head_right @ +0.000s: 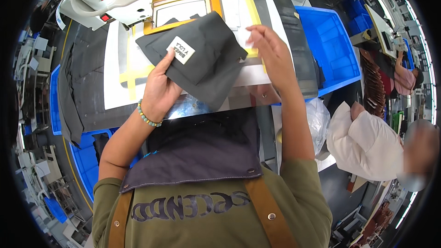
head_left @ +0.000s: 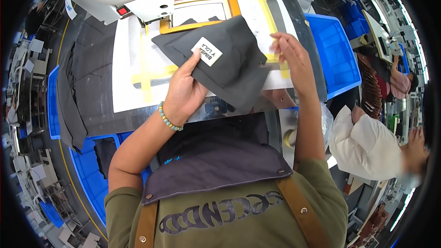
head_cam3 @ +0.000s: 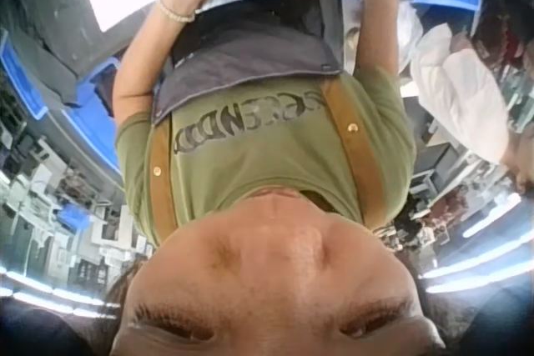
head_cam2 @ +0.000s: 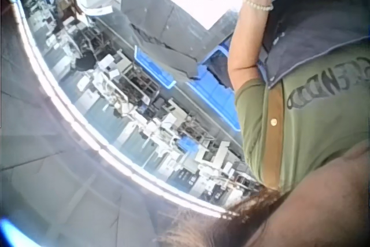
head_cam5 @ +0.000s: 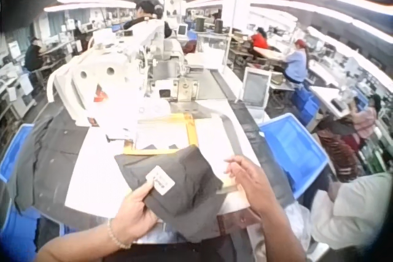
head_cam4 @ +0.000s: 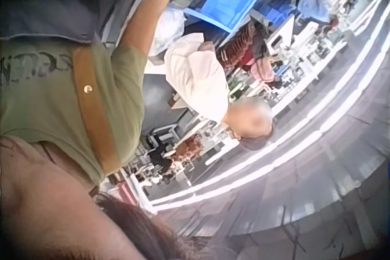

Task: The person uses an industrial sewing machine to attach white rectangular labels to dark fabric pieces. They repeatedly pick up a fabric piece from a blue bin, align it with a yellow guide frame on the machine, sew the label, and then place the finished piece back into the bin.

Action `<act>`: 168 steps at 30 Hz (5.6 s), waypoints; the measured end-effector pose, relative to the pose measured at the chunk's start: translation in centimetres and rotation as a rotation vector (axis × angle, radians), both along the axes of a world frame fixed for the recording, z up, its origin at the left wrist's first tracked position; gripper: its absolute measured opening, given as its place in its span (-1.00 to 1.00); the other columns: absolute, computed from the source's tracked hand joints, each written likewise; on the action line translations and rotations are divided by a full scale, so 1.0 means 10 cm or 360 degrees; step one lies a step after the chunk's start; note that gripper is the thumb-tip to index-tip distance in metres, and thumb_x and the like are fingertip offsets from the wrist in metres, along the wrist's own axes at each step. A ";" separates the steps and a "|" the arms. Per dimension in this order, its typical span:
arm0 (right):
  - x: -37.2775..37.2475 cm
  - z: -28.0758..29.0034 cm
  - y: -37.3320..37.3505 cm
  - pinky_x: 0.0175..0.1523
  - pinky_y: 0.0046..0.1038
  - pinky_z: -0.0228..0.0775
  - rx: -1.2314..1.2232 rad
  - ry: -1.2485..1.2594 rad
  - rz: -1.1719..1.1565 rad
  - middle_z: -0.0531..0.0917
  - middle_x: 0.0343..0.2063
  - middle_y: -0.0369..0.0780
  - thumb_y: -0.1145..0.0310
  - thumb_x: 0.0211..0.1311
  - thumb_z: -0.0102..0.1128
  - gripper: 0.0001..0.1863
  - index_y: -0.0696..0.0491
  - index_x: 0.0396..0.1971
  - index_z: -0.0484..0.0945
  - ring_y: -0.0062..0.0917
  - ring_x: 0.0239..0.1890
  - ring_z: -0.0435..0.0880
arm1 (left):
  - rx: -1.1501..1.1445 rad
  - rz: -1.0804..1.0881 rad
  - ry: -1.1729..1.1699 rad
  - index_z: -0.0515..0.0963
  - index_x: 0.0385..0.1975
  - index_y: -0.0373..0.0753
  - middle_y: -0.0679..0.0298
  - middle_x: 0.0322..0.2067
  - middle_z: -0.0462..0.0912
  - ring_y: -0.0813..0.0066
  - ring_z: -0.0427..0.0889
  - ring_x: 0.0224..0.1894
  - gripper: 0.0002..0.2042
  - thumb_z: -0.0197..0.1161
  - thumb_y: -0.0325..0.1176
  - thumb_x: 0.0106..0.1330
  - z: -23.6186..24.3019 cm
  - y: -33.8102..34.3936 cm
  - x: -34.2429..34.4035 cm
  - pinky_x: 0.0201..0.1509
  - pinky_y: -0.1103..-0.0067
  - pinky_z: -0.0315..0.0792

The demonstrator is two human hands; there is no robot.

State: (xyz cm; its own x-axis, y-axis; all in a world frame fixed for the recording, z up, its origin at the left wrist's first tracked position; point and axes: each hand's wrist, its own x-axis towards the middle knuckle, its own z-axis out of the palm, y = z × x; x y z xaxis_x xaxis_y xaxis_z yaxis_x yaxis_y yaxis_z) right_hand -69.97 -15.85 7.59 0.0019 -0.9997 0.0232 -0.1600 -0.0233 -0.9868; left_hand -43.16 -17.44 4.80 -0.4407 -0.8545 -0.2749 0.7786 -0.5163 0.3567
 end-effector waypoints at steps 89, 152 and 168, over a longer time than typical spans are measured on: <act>0.22 -0.35 1.04 0.26 -0.16 0.40 -0.1130 0.1635 0.0151 0.72 -0.01 -0.22 0.37 0.01 0.47 -0.68 0.08 -0.18 0.71 -0.35 0.10 0.65 | -0.1202 -0.0838 -0.1035 0.70 -0.13 -0.37 0.10 -0.11 0.74 0.36 0.68 -0.02 -0.75 0.07 -0.41 0.52 -0.05 1.02 0.88 0.12 0.50 0.51; 1.21 0.09 -1.00 -0.09 -0.35 0.58 -0.0866 0.1654 0.0826 0.74 -0.35 -0.21 0.44 0.13 0.32 -0.91 0.11 -0.41 0.76 -0.29 -0.26 0.74 | -0.0890 0.2287 -0.3031 0.57 -0.11 -0.41 0.15 -0.19 0.66 0.41 0.65 -0.18 -0.77 -0.03 -0.43 0.57 -0.41 1.38 3.35 -0.08 0.54 0.55; 1.09 -0.15 -1.00 -0.29 -0.38 0.55 -0.1418 0.1399 0.0641 0.62 -0.46 -0.25 0.51 0.03 0.34 -0.92 0.09 -0.50 0.58 -0.35 -0.41 0.67 | -0.2461 0.0241 -0.2746 0.62 -0.03 -0.32 0.11 -0.11 0.66 0.16 0.62 -0.02 -0.70 0.36 -0.41 0.25 0.22 -0.54 0.85 0.07 0.40 0.49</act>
